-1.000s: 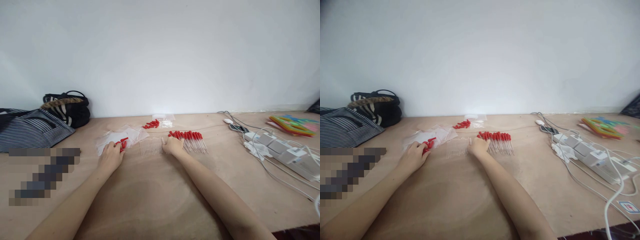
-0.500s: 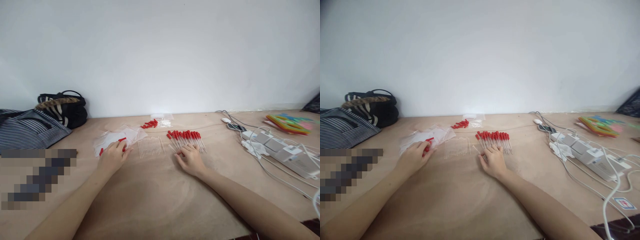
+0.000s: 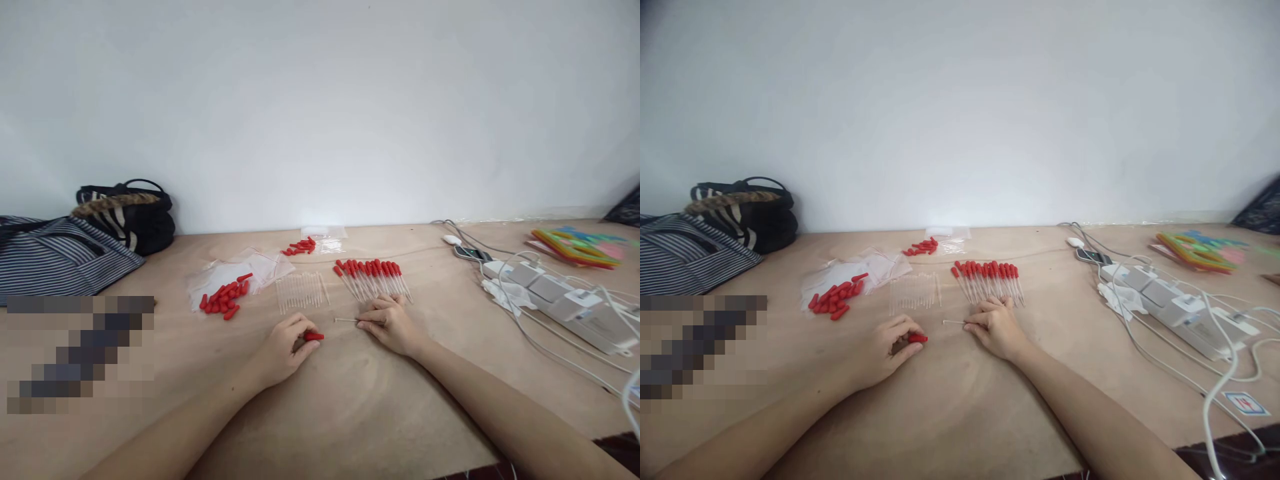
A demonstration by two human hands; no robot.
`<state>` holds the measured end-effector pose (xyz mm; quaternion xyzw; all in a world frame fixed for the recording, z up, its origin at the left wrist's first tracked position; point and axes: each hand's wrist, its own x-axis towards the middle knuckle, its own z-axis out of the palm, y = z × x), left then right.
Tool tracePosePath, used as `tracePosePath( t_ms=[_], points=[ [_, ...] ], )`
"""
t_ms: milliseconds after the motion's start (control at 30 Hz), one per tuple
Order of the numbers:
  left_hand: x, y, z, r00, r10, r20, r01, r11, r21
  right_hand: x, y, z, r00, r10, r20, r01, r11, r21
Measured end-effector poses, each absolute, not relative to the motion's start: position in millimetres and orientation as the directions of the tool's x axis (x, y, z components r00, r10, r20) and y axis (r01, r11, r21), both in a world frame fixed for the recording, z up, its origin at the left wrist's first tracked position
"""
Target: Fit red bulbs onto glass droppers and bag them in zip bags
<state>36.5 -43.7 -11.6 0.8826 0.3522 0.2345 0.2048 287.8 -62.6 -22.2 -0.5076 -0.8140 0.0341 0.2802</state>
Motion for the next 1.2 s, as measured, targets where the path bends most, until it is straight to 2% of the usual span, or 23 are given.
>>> tracePosePath(
  t_ms=[233, 433, 567, 733, 967, 1200],
  points=[
    [44.7, -45.7, -13.8, 0.561, 0.779, 0.280, 0.547, -0.603, 0.581, 280.2, -59.5, -23.2, -0.240, 0.898, 0.370, 0.828, 0.388, -0.404],
    [47.7, -48.4, -10.8, 0.457, 0.849, 0.265, 0.544, -0.503, 0.671, 270.0, -64.4, -22.5, -0.246, 0.829, 0.502, 0.872, 0.416, -0.260],
    [46.8, -46.7, -13.0, 0.408, 0.883, 0.231, 0.521, -0.433, 0.736, 259.7, -72.7, -18.7, -0.253, 0.803, 0.540, 0.846, 0.454, -0.280],
    [45.4, -44.5, -18.7, 0.400, 0.885, 0.237, 0.488, -0.424, 0.763, 248.4, -79.4, -16.4, -0.265, 0.789, 0.554, 0.812, 0.492, -0.313],
    [46.5, -43.8, -22.9, 0.368, 0.899, 0.238, 0.345, -0.370, 0.862, 243.1, -81.9, -20.5, -0.348, 0.710, 0.612, 0.809, 0.558, -0.187],
    [51.4, -46.2, -20.6, 0.286, 0.947, 0.148, 0.222, -0.216, 0.951, 241.6, -82.9, -24.5, -0.377, 0.619, 0.689, 0.748, 0.642, -0.169]
  ],
)
